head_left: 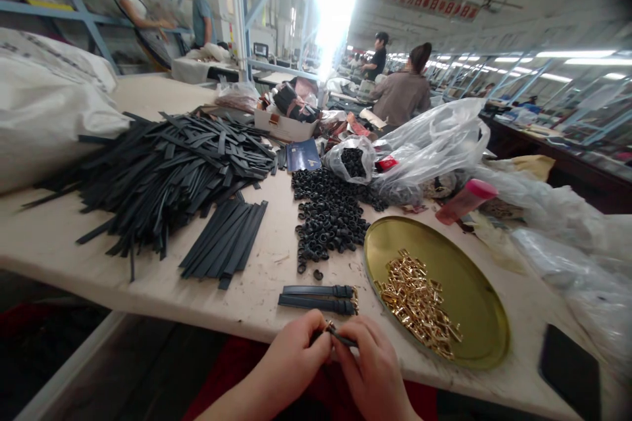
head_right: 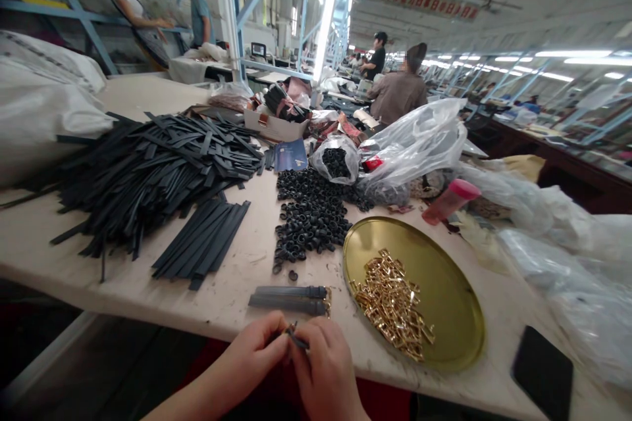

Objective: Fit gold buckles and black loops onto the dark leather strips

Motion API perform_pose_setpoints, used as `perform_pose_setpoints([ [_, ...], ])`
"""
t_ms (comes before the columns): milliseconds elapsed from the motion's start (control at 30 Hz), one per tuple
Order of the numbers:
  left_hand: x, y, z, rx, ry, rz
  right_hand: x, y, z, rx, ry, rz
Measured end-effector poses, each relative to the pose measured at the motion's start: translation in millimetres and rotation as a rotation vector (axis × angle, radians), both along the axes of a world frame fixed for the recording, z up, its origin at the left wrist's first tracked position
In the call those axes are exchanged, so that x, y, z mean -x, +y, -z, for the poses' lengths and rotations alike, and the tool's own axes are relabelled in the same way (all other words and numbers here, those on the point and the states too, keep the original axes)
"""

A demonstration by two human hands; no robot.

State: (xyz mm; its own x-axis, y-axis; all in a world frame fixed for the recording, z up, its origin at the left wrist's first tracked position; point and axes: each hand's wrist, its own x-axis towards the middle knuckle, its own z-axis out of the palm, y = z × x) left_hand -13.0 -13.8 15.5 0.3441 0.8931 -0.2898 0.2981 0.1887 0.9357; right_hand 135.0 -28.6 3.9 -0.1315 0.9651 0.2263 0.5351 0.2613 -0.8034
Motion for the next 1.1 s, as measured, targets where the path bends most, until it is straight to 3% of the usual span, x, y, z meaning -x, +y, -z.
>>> perform_pose_setpoints([
  [100,5,-1,-8.4,-0.052,0.120,-0.007,2,10,-1.0,0.092,0.011,0.047],
  [233,13,4,-14.0,-0.016,0.065,0.054,6,22,1.7,0.336,0.170,0.055],
  [400,22,18,2.6,0.095,-0.039,-0.005,15,23,1.2,0.368,0.249,-0.038],
  [467,25,21,8.8,0.147,-0.122,-0.050,16,29,-2.5,0.349,0.216,-0.137],
  [567,31,22,12.0,0.121,-0.157,-0.064,16,52,-7.2,0.317,0.059,-0.213],
  [700,37,25,12.9,0.036,0.000,-0.121,21,94,-5.7,0.206,-0.468,-0.033],
  [767,38,27,14.7,0.032,0.047,-0.171,27,107,-2.5,0.198,-0.575,-0.012],
  [933,35,28,13.9,0.024,0.073,-0.207,36,110,3.9,0.204,-0.467,-0.009],
  [1100,27,27,0.9,-0.071,0.124,-0.250,28,96,-1.2,0.263,-0.181,0.008],
])
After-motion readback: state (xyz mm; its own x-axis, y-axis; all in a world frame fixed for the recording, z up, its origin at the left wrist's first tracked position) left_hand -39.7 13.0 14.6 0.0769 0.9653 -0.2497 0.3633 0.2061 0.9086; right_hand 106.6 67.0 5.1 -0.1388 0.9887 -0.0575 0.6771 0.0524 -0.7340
